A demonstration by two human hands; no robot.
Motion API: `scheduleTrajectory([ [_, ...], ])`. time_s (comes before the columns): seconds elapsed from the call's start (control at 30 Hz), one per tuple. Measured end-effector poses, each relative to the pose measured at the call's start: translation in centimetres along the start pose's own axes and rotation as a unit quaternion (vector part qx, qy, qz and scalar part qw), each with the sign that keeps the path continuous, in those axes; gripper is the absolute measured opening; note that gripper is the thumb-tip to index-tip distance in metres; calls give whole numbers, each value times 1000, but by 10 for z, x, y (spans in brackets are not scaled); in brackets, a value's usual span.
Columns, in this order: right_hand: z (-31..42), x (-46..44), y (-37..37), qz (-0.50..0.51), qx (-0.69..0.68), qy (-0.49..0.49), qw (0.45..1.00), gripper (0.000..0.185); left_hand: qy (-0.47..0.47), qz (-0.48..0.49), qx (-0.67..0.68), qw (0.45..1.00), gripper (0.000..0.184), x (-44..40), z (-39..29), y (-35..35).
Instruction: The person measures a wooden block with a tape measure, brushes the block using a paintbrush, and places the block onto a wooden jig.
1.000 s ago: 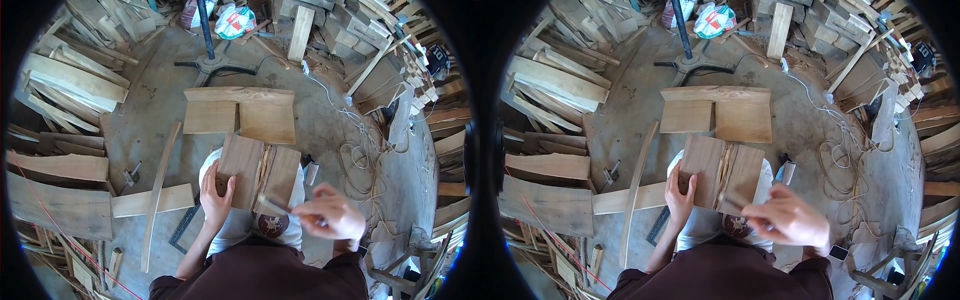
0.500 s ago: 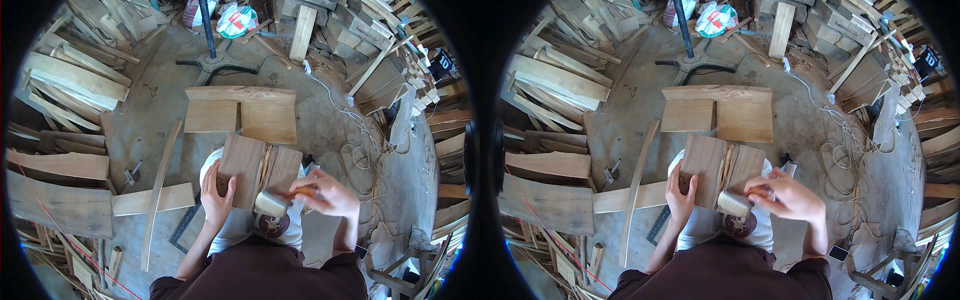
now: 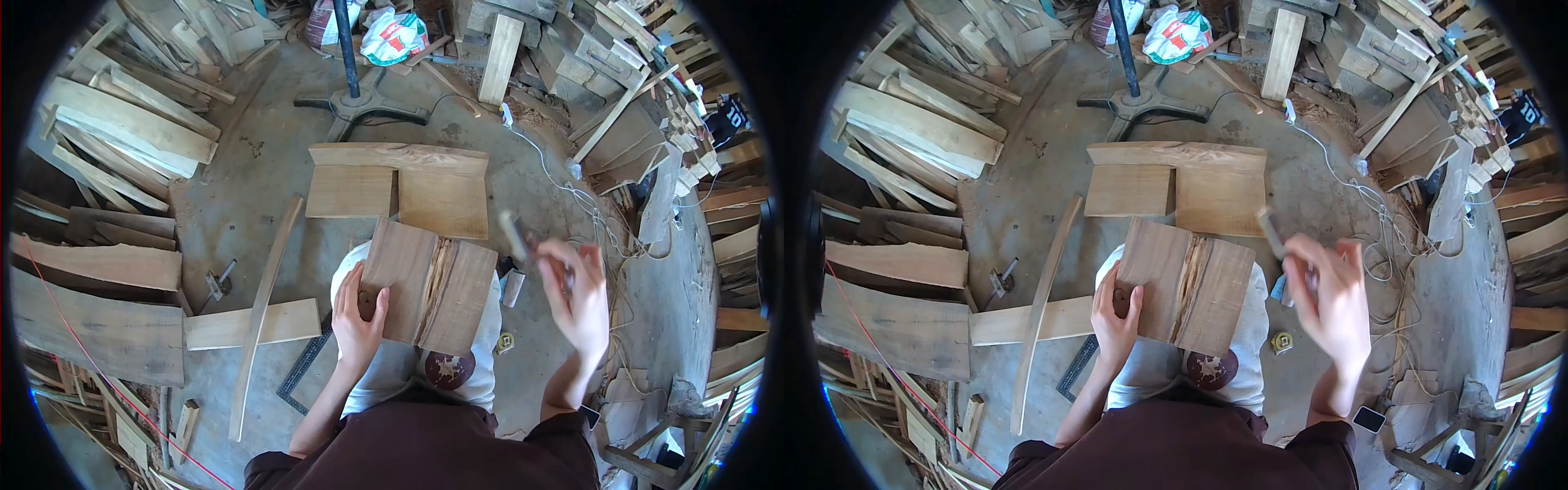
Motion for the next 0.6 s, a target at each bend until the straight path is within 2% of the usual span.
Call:
scheduleTrajectory([
  [0.07, 22, 9, -3, 37, -151, 50, 986, 22, 12, 7, 2, 1000, 50, -1, 2, -1],
  [0.17, 59, 27, -34, 169, -354, 120, 912, 26, 11, 4, -3, 1000, 49, -1, 2, -2],
  [0.27, 74, 44, -61, 226, -389, 139, 882, 28, 22, 10, 6, 1000, 49, 0, 6, -5],
  [0.4, 41, 41, -80, 258, -369, 82, 889, 26, 7, 0, 0, 1000, 49, 0, 3, -2],
  [0.43, 29, 36, -80, 230, -394, 52, 888, 20, 0, -4, 0, 1000, 49, 0, 2, -1],
  [0.53, -1, 25, -69, 149, -355, 53, 921, 14, -10, -8, 0, 1000, 49, 0, 0, -1],
  [0.6, -25, 21, -66, 164, -374, -72, 910, 15, -12, -9, 0, 1000, 49, 0, 0, 0],
])
Point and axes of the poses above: each hand's wrist, its own x-axis away from the middle knuckle, its own y-axis out of the back of the hand, z = x × y, the point moved 10 cm from there along -x, towards the middle knuckle, and after that the axes turned 10 degrees about y, right-handed, at the moved point
